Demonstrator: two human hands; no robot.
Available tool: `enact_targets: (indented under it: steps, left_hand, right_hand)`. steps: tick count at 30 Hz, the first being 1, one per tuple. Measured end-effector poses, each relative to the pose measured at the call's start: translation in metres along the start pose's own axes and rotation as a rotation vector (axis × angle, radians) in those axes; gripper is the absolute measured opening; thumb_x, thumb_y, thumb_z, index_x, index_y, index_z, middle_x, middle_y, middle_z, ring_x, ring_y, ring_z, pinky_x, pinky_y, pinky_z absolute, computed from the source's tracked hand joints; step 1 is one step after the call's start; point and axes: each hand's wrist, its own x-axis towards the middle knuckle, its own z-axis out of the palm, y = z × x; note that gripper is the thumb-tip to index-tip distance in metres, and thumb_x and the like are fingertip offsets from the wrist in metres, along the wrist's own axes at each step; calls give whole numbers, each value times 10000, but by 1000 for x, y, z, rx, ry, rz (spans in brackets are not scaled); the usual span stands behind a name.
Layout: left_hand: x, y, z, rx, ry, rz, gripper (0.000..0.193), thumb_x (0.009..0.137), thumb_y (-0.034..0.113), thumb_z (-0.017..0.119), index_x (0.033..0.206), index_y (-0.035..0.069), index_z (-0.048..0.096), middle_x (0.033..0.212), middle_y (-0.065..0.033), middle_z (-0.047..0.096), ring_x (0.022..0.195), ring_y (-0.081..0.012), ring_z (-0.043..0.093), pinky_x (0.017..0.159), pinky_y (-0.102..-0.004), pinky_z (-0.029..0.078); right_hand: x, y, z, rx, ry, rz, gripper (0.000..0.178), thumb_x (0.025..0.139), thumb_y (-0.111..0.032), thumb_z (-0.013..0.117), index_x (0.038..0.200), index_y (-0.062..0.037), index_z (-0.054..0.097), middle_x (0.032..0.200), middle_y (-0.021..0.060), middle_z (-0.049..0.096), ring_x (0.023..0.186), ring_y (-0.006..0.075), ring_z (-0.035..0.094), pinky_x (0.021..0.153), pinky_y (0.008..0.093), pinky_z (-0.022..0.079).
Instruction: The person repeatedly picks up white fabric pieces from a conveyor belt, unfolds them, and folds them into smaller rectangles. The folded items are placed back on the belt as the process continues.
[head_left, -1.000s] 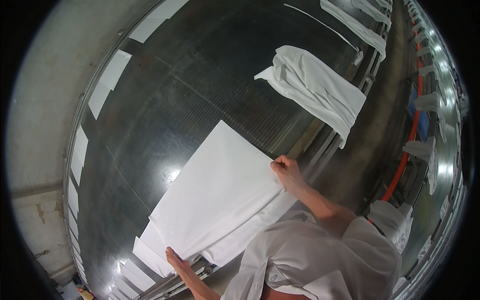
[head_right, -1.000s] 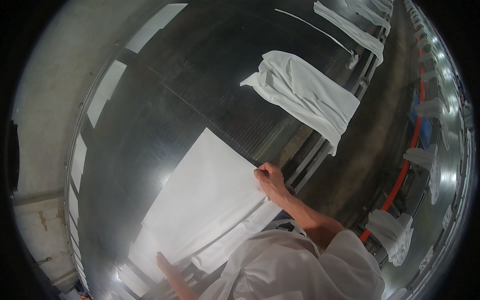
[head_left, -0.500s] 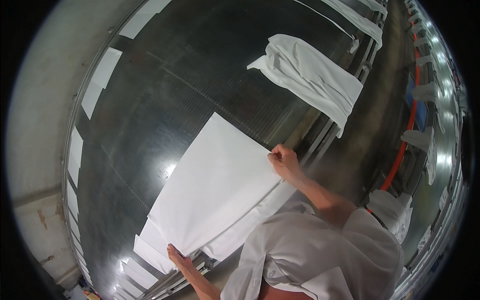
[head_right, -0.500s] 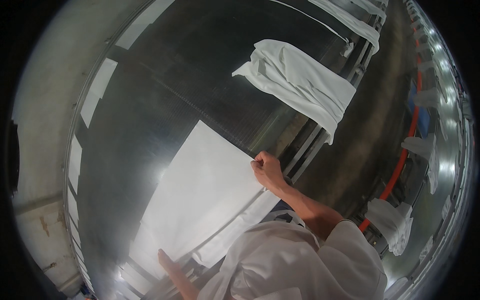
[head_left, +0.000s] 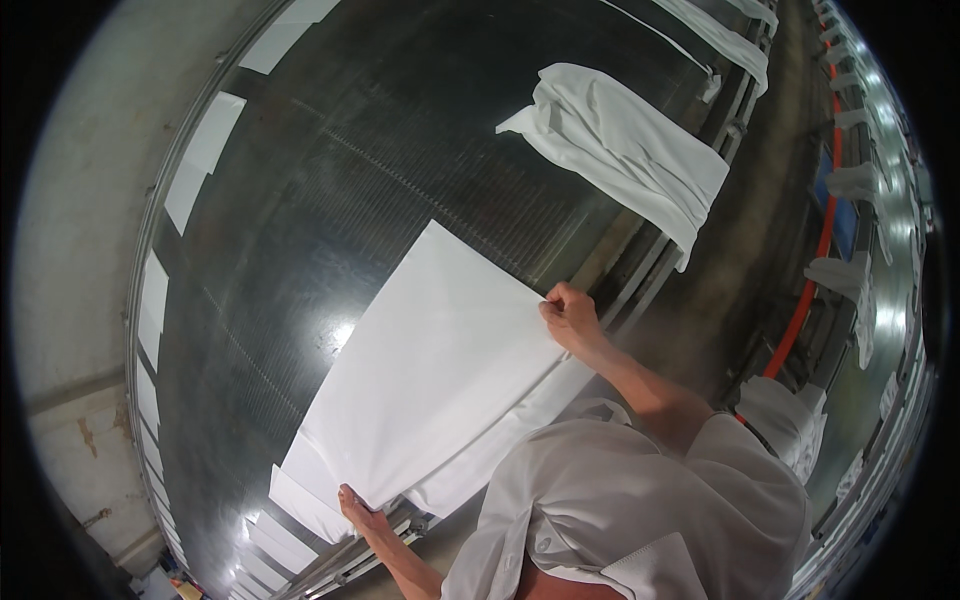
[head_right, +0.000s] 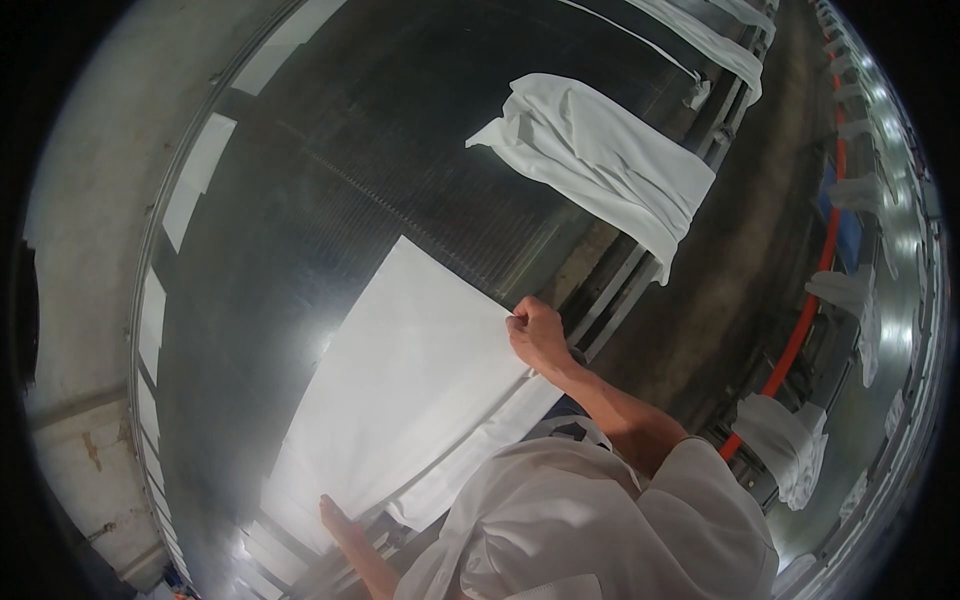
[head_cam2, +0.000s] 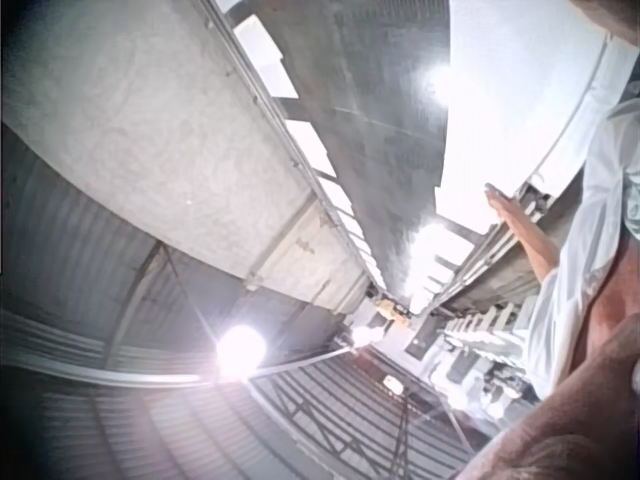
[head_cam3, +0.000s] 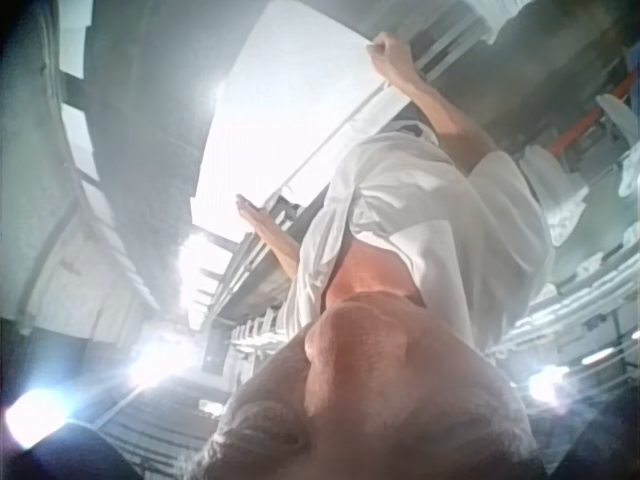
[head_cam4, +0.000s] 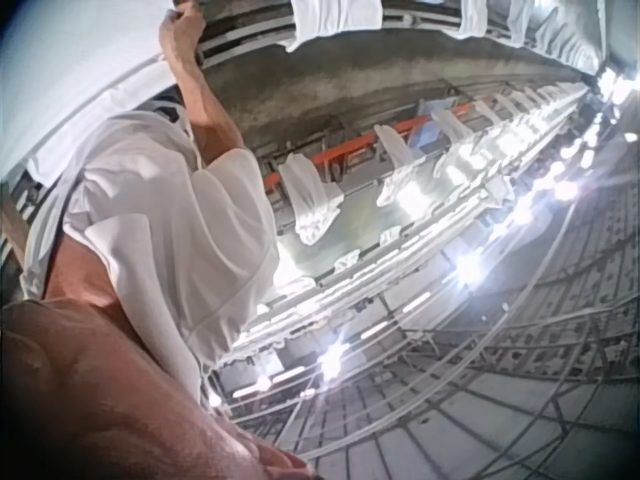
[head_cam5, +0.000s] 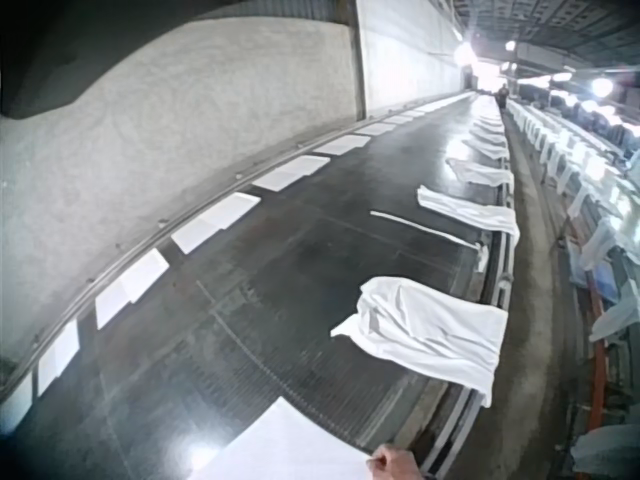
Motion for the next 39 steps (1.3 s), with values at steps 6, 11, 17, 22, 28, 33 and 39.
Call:
enact_targets:
  steps: [6, 11, 17, 22, 28, 33, 39]
  left_hand:
    - [-3, -2, 2, 4, 63, -14, 252, 1009, 207, 625, 1160, 10, 579, 1135, -123, 683, 988, -262, 670, 827, -413, 577]
    - [-6, -1, 9, 9, 52, -20, 228, 1008, 200, 625, 1140, 21, 577, 1118, -117, 682, 985, -260, 671, 820, -411, 579]
    - [-13, -4, 16, 29, 52, -17, 199, 1006, 193, 625, 1116, 34, 575, 1099, -109, 680, 981, -257, 672, 812, -409, 583]
    - [-15, -8, 10, 75, 78, -31, 121, 993, 168, 644, 1003, 78, 562, 981, -62, 656, 916, -216, 662, 764, -377, 576]
    - [-16, -12, 11, 304, 276, -12, 184, 976, 169, 680, 882, 117, 531, 834, 5, 583, 771, -135, 596, 683, -312, 526]
    - [-18, -7, 14, 364, 213, -11, 184, 987, 167, 669, 883, 119, 525, 810, 15, 580, 747, -127, 599, 657, -306, 527]
    - [-16, -9, 20, 351, 329, -13, 175, 989, 159, 670, 895, 114, 530, 813, 11, 599, 738, -128, 605, 652, -303, 542]
  right_hand:
    - [-4, -17, -6, 40, 2, 107, 154, 899, -110, 660, 886, 34, 610, 746, 168, 652, 666, 238, 634, 665, 367, 520]
    - [-6, -28, -11, 0, -4, 118, 161, 897, -120, 665, 874, 33, 617, 732, 163, 658, 657, 228, 640, 654, 363, 522]
    - [-6, -30, -12, -3, -7, 113, 157, 883, -115, 671, 860, 31, 618, 738, 162, 658, 665, 238, 643, 660, 370, 521]
    - [-3, -30, -14, -33, -12, 69, 154, 871, -119, 672, 850, 24, 621, 748, 162, 661, 692, 255, 657, 687, 372, 528]
    - [-1, -27, -16, -145, -26, 59, 155, 844, -127, 703, 840, 7, 625, 800, 182, 681, 765, 330, 691, 733, 419, 542]
    - [-2, -26, -16, -134, -29, 58, 164, 836, -129, 721, 833, 0, 619, 832, 187, 689, 810, 355, 697, 761, 439, 543]
    - [-2, -29, -17, -161, -27, 44, 164, 823, -123, 733, 832, -2, 623, 831, 173, 692, 800, 345, 697, 755, 433, 542]
